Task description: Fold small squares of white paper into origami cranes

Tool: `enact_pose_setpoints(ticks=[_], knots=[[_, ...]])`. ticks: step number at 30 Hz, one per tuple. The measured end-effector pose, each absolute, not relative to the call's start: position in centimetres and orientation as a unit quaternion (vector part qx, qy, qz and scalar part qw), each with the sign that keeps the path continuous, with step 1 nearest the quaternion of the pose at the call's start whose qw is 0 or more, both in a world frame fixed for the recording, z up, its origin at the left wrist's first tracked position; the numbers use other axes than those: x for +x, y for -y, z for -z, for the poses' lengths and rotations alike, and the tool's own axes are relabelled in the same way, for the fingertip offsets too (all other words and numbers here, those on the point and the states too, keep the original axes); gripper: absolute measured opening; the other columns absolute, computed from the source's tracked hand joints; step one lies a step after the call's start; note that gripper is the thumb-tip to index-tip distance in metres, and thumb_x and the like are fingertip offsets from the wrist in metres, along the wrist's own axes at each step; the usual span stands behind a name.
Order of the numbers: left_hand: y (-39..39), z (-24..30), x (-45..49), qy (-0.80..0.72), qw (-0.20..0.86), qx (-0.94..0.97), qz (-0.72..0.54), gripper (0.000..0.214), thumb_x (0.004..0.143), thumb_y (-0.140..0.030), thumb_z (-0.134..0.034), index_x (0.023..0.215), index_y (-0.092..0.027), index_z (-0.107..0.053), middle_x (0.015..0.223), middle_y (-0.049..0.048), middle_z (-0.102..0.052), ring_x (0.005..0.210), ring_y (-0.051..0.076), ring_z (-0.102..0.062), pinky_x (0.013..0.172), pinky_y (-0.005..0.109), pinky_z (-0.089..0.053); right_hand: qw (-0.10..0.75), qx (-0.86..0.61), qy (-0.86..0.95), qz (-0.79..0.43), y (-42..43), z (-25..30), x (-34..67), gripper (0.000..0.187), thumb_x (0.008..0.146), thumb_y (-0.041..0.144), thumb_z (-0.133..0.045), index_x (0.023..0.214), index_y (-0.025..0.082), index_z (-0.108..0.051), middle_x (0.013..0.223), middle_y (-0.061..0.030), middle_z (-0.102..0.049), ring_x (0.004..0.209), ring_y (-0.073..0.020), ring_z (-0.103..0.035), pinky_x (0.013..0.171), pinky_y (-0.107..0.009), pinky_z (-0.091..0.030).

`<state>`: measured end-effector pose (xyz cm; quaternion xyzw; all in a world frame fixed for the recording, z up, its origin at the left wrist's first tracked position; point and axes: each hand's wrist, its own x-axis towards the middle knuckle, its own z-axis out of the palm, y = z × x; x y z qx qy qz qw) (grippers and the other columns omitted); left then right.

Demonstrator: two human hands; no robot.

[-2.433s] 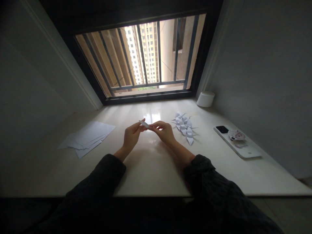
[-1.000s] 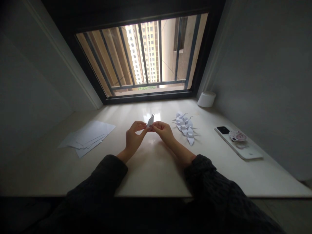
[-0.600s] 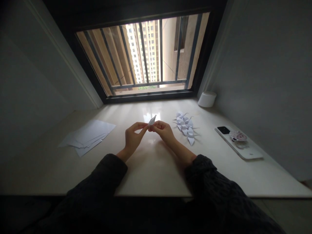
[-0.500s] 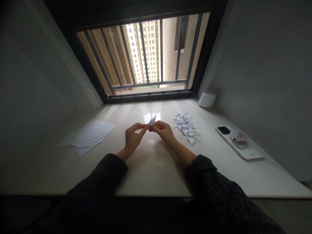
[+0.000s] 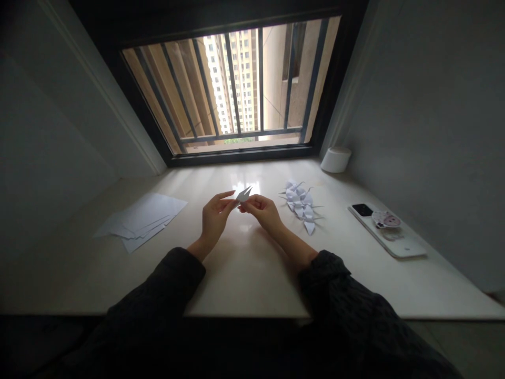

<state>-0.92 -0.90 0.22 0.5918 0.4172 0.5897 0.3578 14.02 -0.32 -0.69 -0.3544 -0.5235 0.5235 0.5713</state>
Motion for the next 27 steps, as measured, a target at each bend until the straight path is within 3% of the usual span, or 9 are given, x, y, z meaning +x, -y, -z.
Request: enact_pose_setpoints(ticks=[6, 20, 27], knots=[[0.2, 0.7, -0.7, -0.403, 0.399, 0.56, -0.604, 0.027, 0.072, -0.038, -0.072, 0.087, -0.016, -0.071, 0.085, 0.0069, -0.073, 0.081, 0.019, -0.068, 0.079, 0.034, -0.054, 0.565, -0.363, 0.537, -0.511, 0.5, 0.6, 14.0, 0.033, 0.064, 0.047, -0.076, 0.078, 0.019, -0.065, 0.07, -0.0034, -0.071, 0.07, -0.0175, -0.067, 0.07, -0.032, -0.049], [0.2, 0.4, -0.8, -0.397, 0.451, 0.567, -0.563, 0.027, 0.072, -0.039, -0.07, 0.084, -0.015, -0.067, 0.084, 0.007, -0.072, 0.079, 0.018, -0.068, 0.077, 0.034, -0.054, 0.584, -0.395, 0.561, -0.433, 0.1, 1.3, 14.2, 0.034, 0.066, 0.052, -0.073, 0.073, 0.02, -0.066, 0.072, -0.0043, -0.069, 0.072, -0.0193, -0.065, 0.069, -0.033, -0.051], [0.5, 0.8, -0.8, -0.403, 0.409, 0.593, -0.564, 0.026, 0.07, -0.038, -0.073, 0.081, -0.017, -0.064, 0.08, 0.0043, -0.07, 0.077, 0.017, -0.068, 0.074, 0.031, -0.054, 0.549, -0.433, 0.617, -0.362, -0.2, 1.7, 14.6, 0.033, 0.07, 0.053, -0.069, 0.068, 0.02, -0.065, 0.068, -0.0038, -0.067, 0.069, -0.0194, -0.064, 0.068, -0.034, -0.051]])
